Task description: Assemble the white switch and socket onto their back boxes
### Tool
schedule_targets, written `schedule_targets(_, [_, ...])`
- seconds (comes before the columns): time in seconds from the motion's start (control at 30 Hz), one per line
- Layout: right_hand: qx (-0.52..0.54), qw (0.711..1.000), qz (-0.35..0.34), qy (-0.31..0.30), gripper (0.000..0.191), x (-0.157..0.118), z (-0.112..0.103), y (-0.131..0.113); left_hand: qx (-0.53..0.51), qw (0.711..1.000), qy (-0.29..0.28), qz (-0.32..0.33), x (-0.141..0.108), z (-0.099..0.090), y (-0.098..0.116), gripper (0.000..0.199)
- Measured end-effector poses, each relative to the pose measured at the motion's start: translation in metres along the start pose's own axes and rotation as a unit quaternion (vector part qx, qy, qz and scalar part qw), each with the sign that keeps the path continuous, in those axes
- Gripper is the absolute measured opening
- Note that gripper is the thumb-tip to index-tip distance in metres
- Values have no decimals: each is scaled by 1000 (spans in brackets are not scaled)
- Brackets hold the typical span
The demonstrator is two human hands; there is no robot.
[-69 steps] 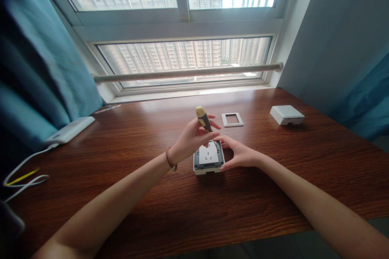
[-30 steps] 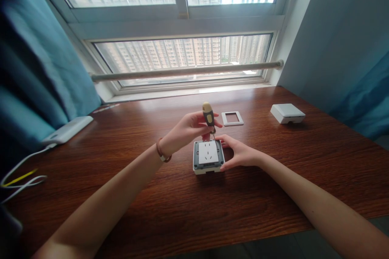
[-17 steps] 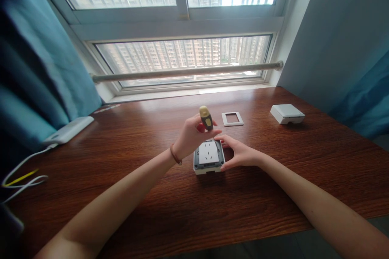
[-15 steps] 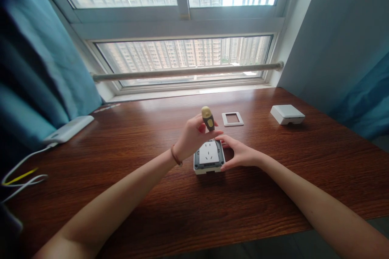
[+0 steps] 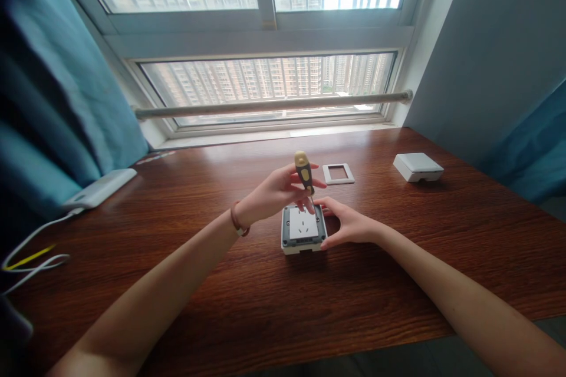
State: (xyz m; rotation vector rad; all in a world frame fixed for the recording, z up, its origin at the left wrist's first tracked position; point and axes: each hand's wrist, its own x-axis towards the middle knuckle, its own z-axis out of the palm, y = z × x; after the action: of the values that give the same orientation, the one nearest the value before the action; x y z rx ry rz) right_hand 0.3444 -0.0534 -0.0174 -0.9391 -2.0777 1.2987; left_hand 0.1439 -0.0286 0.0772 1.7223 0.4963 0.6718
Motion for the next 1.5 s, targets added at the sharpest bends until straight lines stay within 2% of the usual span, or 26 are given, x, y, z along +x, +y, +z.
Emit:
schedule_targets(0.07, [-2, 1000, -3, 2, 83, 0, 0, -1, 20, 1000, 13, 3, 0, 1, -3, 35])
schedule_targets(0.13, [-9, 1000, -7, 8, 81, 0, 0, -1, 82, 995, 60, 19, 1, 4, -8, 34])
schedule_targets(0.23, [-23, 1000, -12, 16, 83, 0, 0, -1, 221, 959, 172, 53, 4, 8, -19, 36])
schedule_targets(0.33, [-25, 1000, -10, 13, 85, -1, 0, 0, 303, 926, 215, 67, 5, 11, -26, 38])
schedule_targets(0.43, [-14, 1000, 1, 13, 88, -1, 0, 1, 278, 940, 189, 62, 4, 13, -26, 40])
schedule_targets(0.53, [-5, 1000, 4, 13, 90, -1, 0, 2, 159, 979, 119, 45, 2, 13, -20, 39])
schedule_targets(0.6, [-3, 1000, 0, 7, 87, 0, 0, 2, 81, 993, 80, 36, 1, 11, -12, 37])
schedule_targets(0.7, [-6, 1000, -5, 2, 85, 0, 0, 0, 18, 999, 35, 12, 0, 6, 0, 32])
schedule_targets(0.8, [-17, 1000, -3, 5, 86, 1, 0, 1, 2, 1000, -3, -9, -1, 2, 5, 24])
schedule_targets(0.93, [-10, 1000, -2, 6, 85, 0, 0, 3, 51, 998, 21, 8, 0, 0, -4, 21])
schedule_targets(1.1, [-15, 1000, -14, 12, 83, 0, 1, 2, 187, 968, 160, 54, 5, 1, -22, 29])
schedule_targets(1.2, [-13, 1000, -7, 6, 84, 0, 1, 1, 220, 953, 196, 72, 7, 3, -28, 27])
schedule_targets(1.27, [-16, 1000, -5, 7, 85, 1, 0, 1, 219, 955, 192, 62, 8, 5, -28, 29])
schedule_targets(1.33, [-17, 1000, -9, 11, 84, 1, 0, 2, 184, 968, 165, 32, 7, 6, -25, 29])
schedule_targets(1.5, [-13, 1000, -3, 5, 83, 1, 0, 0, 11, 997, 68, -35, 4, 1, -7, 35])
